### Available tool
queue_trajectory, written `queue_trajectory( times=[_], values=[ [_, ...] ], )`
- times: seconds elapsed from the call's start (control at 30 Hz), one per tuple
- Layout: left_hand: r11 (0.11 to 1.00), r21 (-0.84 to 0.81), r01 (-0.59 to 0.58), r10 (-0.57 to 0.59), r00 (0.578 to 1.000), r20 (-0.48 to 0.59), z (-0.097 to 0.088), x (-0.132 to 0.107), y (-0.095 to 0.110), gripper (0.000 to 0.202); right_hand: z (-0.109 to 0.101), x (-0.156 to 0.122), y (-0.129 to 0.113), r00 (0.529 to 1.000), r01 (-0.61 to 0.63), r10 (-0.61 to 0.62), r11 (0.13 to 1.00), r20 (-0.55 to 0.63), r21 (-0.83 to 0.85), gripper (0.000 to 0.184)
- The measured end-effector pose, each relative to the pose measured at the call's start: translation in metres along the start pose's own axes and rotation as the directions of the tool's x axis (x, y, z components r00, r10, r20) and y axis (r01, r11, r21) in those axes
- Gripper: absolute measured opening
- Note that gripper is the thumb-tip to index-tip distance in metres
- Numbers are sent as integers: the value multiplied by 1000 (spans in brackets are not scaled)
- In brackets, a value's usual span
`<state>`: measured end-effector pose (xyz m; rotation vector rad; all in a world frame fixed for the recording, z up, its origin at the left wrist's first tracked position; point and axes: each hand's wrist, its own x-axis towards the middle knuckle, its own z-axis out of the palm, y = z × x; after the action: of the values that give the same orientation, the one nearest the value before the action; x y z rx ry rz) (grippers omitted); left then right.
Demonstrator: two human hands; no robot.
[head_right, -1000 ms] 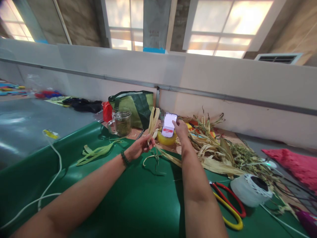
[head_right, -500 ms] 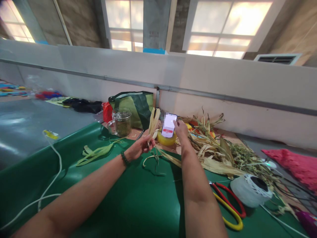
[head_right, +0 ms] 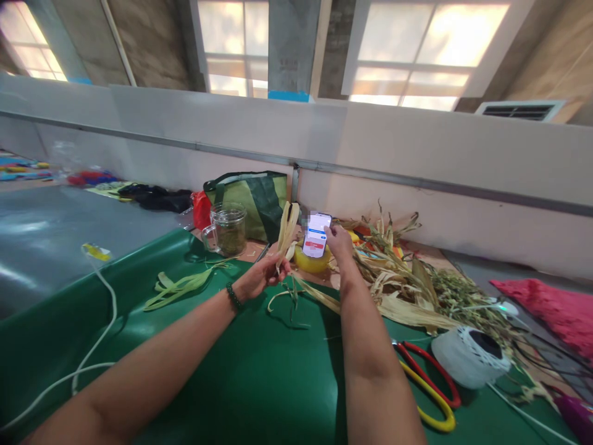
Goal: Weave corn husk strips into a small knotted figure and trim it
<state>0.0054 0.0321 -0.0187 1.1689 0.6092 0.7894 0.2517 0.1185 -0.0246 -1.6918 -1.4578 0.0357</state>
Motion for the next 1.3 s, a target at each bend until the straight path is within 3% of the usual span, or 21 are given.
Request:
queue_trajectory(
  times=[0.27, 0.43, 0.83, 1.0, 1.13, 1.3],
  values=[
    [1000, 8, -8, 8, 1000, 3, 1, -1, 0, 53, -3, 4, 13, 991, 40, -61, 984, 119, 175, 27],
    [1000, -2, 2, -2, 1000, 2, 1, -2, 1, 51, -6, 8, 21, 981, 40, -87, 966, 172, 257, 32],
    [1000, -3, -6, 6, 1000, 7, 0, -1, -1, 49, -4, 7, 9, 997, -25, -2, 943, 80, 333, 27],
    [1000, -10, -5, 5, 1000, 12, -1, 1, -2, 49, -33, 16, -2, 994, -35, 75, 919, -85, 393, 35],
    [999, -42, 0, 0, 1000, -3, 0, 1, 0, 49, -71, 16, -17, 960, 44, 143, 772, -240, 634, 32],
    [997, -73, 6, -7, 1000, -21, 2, -1, 3, 49, -114, 5, -48, 913, 160, 190, 648, -362, 745, 24]
  ],
)
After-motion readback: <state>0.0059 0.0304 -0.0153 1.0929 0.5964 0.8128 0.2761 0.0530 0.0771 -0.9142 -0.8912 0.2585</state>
